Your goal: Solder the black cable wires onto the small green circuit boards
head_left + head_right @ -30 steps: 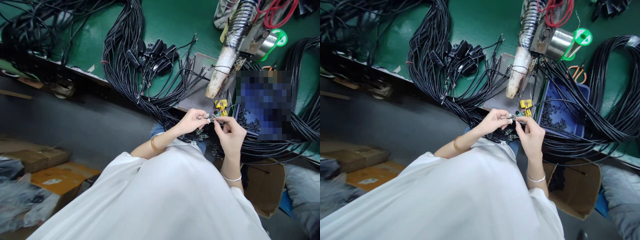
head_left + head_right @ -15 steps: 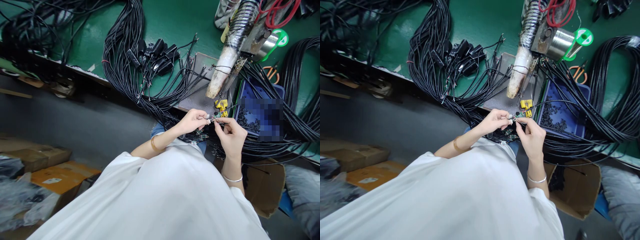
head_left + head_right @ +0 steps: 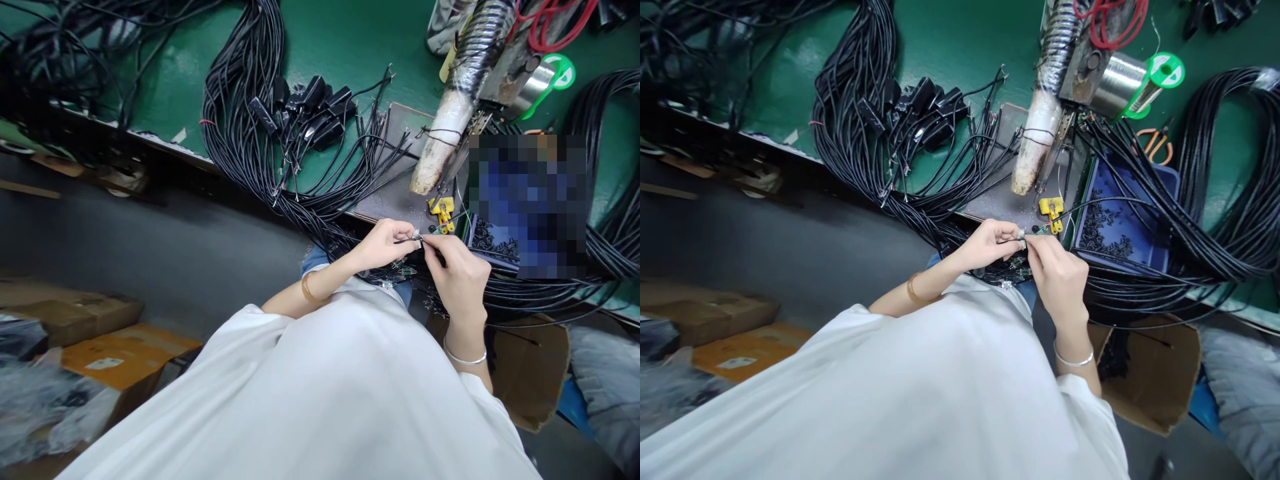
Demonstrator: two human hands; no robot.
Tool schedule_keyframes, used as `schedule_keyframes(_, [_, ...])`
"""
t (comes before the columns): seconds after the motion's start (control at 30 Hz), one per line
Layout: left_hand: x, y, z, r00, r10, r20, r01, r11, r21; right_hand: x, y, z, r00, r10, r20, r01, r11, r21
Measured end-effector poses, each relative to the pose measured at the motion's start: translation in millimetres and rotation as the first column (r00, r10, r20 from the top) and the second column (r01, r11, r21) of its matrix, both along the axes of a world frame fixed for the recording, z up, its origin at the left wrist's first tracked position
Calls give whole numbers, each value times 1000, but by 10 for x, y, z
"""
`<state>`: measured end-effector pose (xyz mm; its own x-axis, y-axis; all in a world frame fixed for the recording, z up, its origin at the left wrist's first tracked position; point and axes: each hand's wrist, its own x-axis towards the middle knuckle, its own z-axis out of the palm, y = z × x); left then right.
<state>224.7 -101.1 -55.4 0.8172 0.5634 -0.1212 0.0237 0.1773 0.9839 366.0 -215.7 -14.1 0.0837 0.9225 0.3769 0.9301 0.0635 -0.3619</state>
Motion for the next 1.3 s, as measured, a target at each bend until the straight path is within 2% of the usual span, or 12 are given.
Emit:
schedule_keyframes(0.13, [-16, 22, 29, 1000, -20, 11, 21, 998, -58, -10, -6, 31, 967, -126, -219, 151, 983, 101])
schedule_keyframes(0.27, [-37, 14, 40, 999, -30, 14, 30, 999, -26, 17, 16, -60, 947, -138, -291, 140, 990, -15])
schedule_keyframes(0.37, [-56, -45, 50, 999, 31, -29, -26, 986, 165, 58, 60, -180, 849, -198, -490, 137, 978, -158])
schedule_keyframes(0.43, [-65, -97, 64, 992, 114, -45, -91, 934, 345, 85, 82, -223, 743, -215, -633, 92, 971, -222])
schedule_keyframes(0.53, [-65, -140, 99, 981, 194, -32, -156, 869, 469, 100, 70, -164, 664, -172, -728, 116, 985, -127])
schedule_keyframes(0.6, [-58, -120, 130, 981, 190, -29, -160, 891, 424, 89, 28, -60, 649, -122, -751, 204, 979, 18])
schedule_keyframes(0.67, [-49, -63, 161, 990, 142, -21, -129, 943, 306, 69, -29, 42, 652, -107, -751, 291, 950, 117])
schedule_keyframes(0.77, [-40, 51, 196, 998, 49, 26, -51, 994, 95, 38, -92, 90, 755, -176, -632, 353, 921, 166])
schedule_keyframes(0.87, [-35, 137, 218, 998, 14, 61, -12, 999, -34, 36, -85, 4, 854, -160, -495, 266, 952, 151])
schedule_keyframes(1.0, [-29, 178, 238, 999, -3, 48, 8, 995, -104, 83, -23, -73, 845, -142, -516, 223, 970, 100])
schedule_keyframes(1.2, [-16, 180, 227, 1000, 2, 17, 0, 990, -140, 108, -74, 53, 834, -197, -515, 228, 974, -3])
schedule_keyframes(1.3, [-4, 187, 221, 1000, 4, 1, -4, 989, -146, 97, -94, 40, 846, -205, -493, 258, 965, 41])
